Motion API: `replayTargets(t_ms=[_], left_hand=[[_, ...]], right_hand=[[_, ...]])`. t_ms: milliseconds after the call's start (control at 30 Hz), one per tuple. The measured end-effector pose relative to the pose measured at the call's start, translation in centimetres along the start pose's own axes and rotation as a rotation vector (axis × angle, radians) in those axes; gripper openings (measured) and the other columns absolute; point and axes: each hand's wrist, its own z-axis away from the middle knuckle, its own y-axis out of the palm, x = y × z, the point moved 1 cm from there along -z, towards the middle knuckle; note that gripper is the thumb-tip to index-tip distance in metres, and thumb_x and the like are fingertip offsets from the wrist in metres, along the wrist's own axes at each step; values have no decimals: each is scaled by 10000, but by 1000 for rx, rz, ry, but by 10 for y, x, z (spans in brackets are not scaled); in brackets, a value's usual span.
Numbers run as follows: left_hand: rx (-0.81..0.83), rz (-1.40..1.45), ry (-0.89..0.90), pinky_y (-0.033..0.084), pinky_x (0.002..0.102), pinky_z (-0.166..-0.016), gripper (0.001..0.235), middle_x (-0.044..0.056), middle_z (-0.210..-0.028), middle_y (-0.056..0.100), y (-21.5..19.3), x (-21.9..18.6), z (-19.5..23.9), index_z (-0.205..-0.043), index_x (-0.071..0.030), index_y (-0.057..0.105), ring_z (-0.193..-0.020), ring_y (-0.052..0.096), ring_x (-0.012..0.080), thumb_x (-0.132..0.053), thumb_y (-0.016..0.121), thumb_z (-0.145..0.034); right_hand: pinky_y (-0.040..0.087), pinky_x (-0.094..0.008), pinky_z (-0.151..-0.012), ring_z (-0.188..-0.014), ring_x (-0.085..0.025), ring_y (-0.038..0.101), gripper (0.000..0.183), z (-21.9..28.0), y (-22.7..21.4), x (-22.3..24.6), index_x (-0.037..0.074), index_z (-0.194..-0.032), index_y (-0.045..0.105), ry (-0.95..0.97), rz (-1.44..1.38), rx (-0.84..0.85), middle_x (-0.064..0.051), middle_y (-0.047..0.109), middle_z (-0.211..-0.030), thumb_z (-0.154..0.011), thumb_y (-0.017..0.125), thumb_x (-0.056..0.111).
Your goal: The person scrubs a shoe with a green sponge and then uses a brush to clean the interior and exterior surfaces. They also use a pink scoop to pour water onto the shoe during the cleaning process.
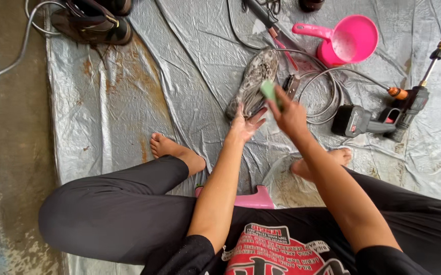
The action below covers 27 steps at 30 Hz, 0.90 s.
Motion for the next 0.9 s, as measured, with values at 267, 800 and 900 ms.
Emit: replayTargets(t_ms=[267,800,900], left_hand=[[-481,-1029,276,612,539,-857,805,185,-966,798,-29,-23,15,-1041,-188,665,-973,757,428,-911,343,-896],[-118,-1562,1531,576,539,-1003,740,150,-1303,731,-22,-24,-12,-1365,-89,686,-1238,690,385,-89,910,-659],[-175,-1599,1406,499,542,-1089,744,72,-1416,687,-36,-19,-22,-1446,-158,645,-1403,598,289,-182,863,-735]], right_hand=[[615,-531,-692,-748,-371,771,454,-12,16,-16,280,-1396,723,-241,118,141,-146,784,-860,-999,681,495],[594,-507,-624,-642,-360,720,332,-3,16,13,231,-1174,824,-336,144,176,-121,711,-737,-967,693,454],[626,-447,-653,-630,-286,730,426,-11,5,13,378,-1395,733,-412,179,188,-62,734,-750,-978,680,451]])
